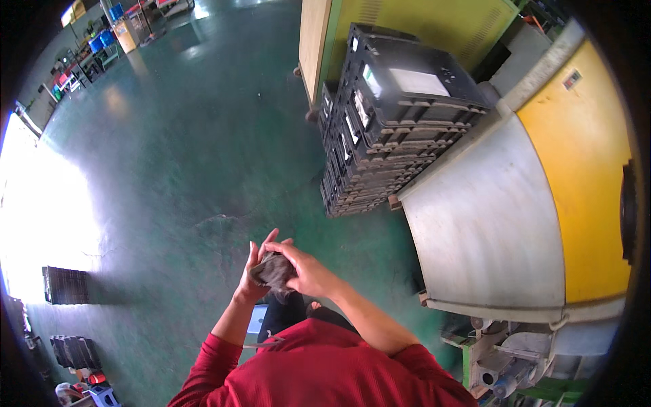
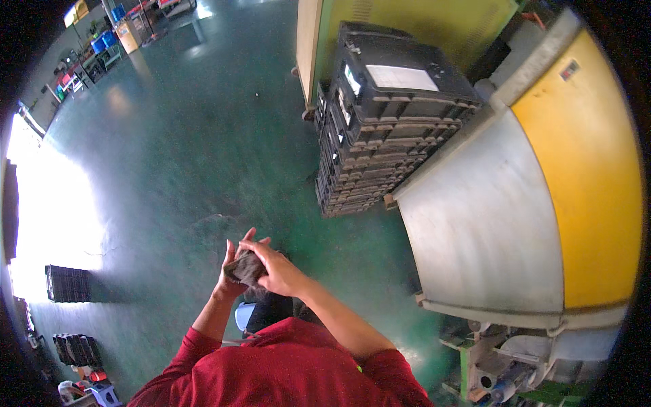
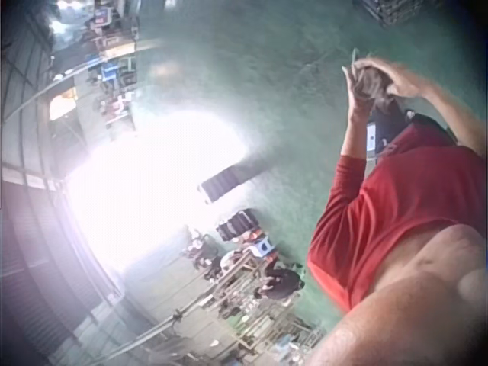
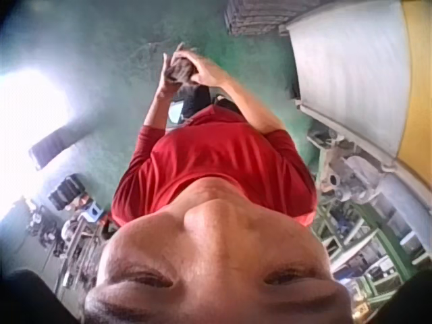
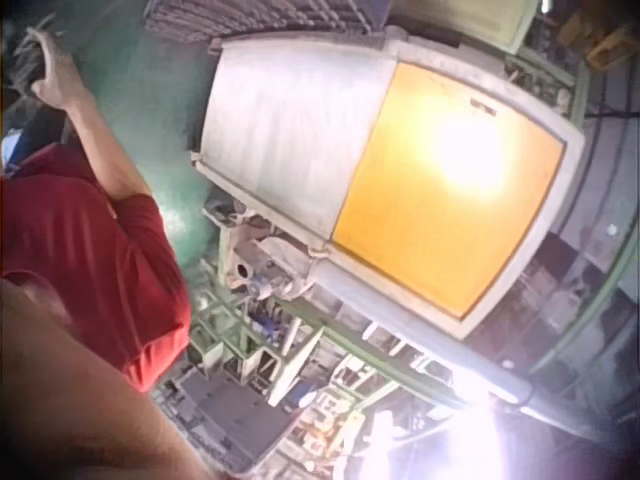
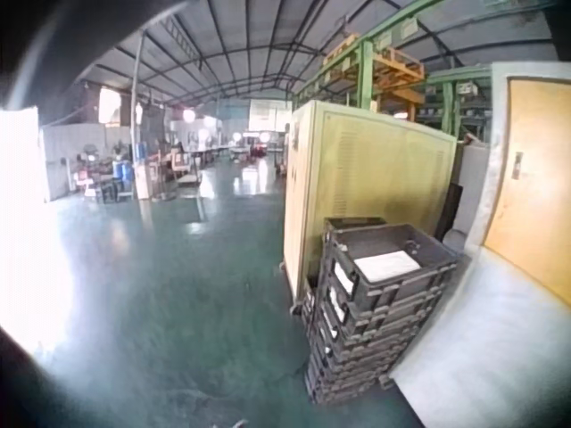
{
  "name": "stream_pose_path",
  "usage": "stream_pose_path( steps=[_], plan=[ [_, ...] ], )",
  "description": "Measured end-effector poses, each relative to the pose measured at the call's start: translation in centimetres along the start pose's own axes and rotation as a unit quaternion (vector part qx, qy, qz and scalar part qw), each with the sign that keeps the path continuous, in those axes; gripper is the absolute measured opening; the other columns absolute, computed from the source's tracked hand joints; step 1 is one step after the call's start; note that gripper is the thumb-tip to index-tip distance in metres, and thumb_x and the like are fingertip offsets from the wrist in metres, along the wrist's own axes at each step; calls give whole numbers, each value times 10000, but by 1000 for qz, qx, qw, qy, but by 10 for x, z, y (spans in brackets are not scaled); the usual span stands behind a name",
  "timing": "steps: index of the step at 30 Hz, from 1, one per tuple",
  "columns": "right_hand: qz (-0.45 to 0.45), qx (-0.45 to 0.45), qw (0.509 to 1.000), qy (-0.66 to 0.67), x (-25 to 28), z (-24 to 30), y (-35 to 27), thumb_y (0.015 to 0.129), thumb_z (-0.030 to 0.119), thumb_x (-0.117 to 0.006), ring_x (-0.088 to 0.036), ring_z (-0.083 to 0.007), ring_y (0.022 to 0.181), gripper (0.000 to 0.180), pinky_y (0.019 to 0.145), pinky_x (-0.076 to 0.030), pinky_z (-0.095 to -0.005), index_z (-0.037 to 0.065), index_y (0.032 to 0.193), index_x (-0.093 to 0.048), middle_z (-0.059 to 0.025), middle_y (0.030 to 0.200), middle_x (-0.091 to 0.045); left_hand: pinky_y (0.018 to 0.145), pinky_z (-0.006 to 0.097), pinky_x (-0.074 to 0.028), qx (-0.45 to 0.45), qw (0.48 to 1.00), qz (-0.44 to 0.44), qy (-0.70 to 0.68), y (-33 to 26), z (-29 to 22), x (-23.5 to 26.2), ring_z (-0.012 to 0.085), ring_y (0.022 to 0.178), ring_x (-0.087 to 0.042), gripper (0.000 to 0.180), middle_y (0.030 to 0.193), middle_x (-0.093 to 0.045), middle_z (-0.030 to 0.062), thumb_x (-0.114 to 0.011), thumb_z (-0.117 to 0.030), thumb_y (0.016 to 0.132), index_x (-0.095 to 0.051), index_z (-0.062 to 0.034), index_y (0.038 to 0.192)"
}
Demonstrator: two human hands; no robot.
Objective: The person walks into a factory and sits on a small stool. They pick up black plastic crates one at a time, remove paper inserts, wipe the interior with a cloth, and place the cleaned crates on a stack.
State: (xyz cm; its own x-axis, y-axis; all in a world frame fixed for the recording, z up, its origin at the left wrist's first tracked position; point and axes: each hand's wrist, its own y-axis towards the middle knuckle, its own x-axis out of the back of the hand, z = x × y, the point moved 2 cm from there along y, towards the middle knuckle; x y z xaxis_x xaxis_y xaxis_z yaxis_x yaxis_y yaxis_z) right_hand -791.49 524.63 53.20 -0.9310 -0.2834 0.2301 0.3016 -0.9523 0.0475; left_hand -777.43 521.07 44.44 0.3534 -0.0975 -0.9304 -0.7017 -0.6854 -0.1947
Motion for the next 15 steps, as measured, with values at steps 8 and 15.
stream_pose_path(
  steps=[8, 15],
  plan=[
    [-413, -246, 871, 98, 255, -202, -49, 845, 204, -589, -583, -187, 1023, 315, 897, -462, -364, 88, 1138, -592, -46, 1102, -602, 849, 369, -487, 182, 976, -9, -119, 180, -18, 148, 253, 894, -602, 399, 1081, -605, 142, -429, -344, 965, -591, -3, 1096],
    [-691, -218, 633, 274, 502, -382, -91, 935, 261, -406, -460, -238, 1200, 391, 990, -402, -435, 72, 1270, -475, -108, 1270, -511, 927, 315, -470, 38, 854, 118, 504, 347, -23, 162, 192, 1146, -520, 301, 1296, -488, 118, -553, -54, 863, -568, 7, 1158]
  ],
)
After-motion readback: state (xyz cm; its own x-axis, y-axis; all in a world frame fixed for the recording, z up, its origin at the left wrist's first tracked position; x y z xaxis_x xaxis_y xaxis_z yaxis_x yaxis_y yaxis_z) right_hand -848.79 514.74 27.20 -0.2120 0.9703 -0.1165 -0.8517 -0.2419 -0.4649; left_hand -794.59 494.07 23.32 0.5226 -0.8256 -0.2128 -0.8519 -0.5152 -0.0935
